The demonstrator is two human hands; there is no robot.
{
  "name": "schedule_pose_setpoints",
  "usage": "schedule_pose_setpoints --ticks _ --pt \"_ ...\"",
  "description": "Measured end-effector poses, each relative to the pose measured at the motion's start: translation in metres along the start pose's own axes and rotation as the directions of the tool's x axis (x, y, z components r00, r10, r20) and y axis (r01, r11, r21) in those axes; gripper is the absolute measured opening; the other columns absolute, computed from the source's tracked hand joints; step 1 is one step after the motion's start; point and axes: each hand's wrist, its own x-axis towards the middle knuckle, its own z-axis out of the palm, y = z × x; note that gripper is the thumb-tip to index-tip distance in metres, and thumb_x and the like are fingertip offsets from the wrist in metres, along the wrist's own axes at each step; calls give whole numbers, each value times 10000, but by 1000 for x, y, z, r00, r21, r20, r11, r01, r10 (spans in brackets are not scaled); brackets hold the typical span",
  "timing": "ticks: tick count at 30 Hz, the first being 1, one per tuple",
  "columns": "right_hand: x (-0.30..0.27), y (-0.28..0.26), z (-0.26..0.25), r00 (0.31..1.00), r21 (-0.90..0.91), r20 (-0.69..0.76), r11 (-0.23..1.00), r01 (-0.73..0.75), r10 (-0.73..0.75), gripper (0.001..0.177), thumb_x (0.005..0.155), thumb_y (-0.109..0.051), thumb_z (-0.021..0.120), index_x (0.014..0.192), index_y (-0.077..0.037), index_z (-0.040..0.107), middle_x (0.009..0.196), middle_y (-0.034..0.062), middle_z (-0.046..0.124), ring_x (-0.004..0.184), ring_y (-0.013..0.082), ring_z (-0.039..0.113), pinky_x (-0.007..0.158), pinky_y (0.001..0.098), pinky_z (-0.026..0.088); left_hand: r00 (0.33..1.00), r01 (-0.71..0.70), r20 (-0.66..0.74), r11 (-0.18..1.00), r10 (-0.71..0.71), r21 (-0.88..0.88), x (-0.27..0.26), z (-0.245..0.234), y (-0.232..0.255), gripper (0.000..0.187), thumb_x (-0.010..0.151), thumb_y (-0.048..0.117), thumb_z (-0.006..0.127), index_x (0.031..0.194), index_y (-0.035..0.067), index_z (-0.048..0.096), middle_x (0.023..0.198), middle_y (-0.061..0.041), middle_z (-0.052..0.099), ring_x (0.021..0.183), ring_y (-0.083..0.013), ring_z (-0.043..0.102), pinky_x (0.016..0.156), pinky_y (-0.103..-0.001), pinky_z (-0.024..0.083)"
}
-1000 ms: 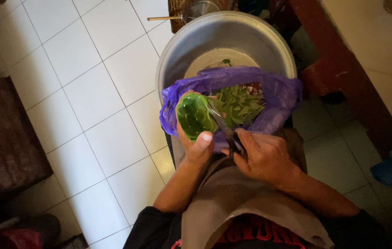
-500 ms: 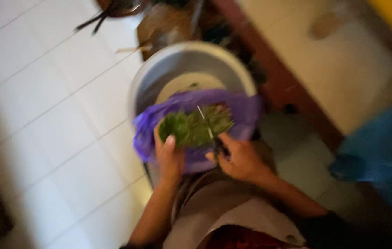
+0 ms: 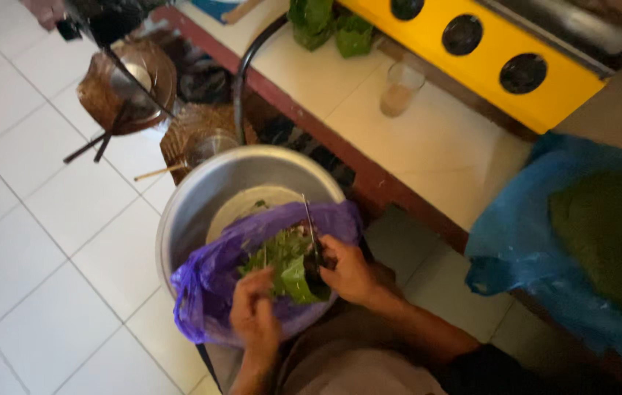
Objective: The person constructs small containers from green leaves, using scissors to trim the leaf edges and secure the shape.
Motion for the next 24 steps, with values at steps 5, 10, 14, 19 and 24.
schedule_pose_setpoints --ticks 5,10,14,19,24 --pt "5 -10 -7 997 -20 -8 997 -71 71 260 908 -71 729 1152 -20 653 845 92 753 741 95 658 645 302 536 967 173 216 971 -136 -164 17 -30 -39 289 956 10 420 813 -34 668 816 -125 740 771 -195 650 906 -317 519" --pt "8 -35 -11 997 8 65 999 -45 45 314 900 -113 754 1184 -50 635 858 45 769 750 64 718 663 273 575 886 327 371 942 -277 -79 24 -23 -38 310 951 72 451 816 -29 711 756 -91 724 683 -142 629 658 -282 502" --pt "11 -46 -5 994 -96 31 990 -100 103 317 876 -127 774 1163 -49 664 726 68 727 618 75 625 554 285 501 868 312 359 939 -343 143 26 -20 -35 222 937 92 529 863 -22 704 663 -59 628 625 -129 559 586 -283 452" --pt "12 -53 -4 986 -186 68 973 -140 155 289 907 -130 778 1167 -41 691 654 131 630 574 110 504 532 319 419 880 331 300 928 -369 173 24 -14 -34 121 962 96 628 870 18 633 692 -19 638 652 -114 596 606 -259 493" --pt "15 -54 3 996 -115 74 993 -40 48 344 888 -141 777 1193 -63 639 735 -3 725 603 40 620 539 279 492 915 385 148 922 -374 -47 21 -23 -27 253 850 -41 746 960 54 539 845 -15 636 756 -103 619 670 -264 529"
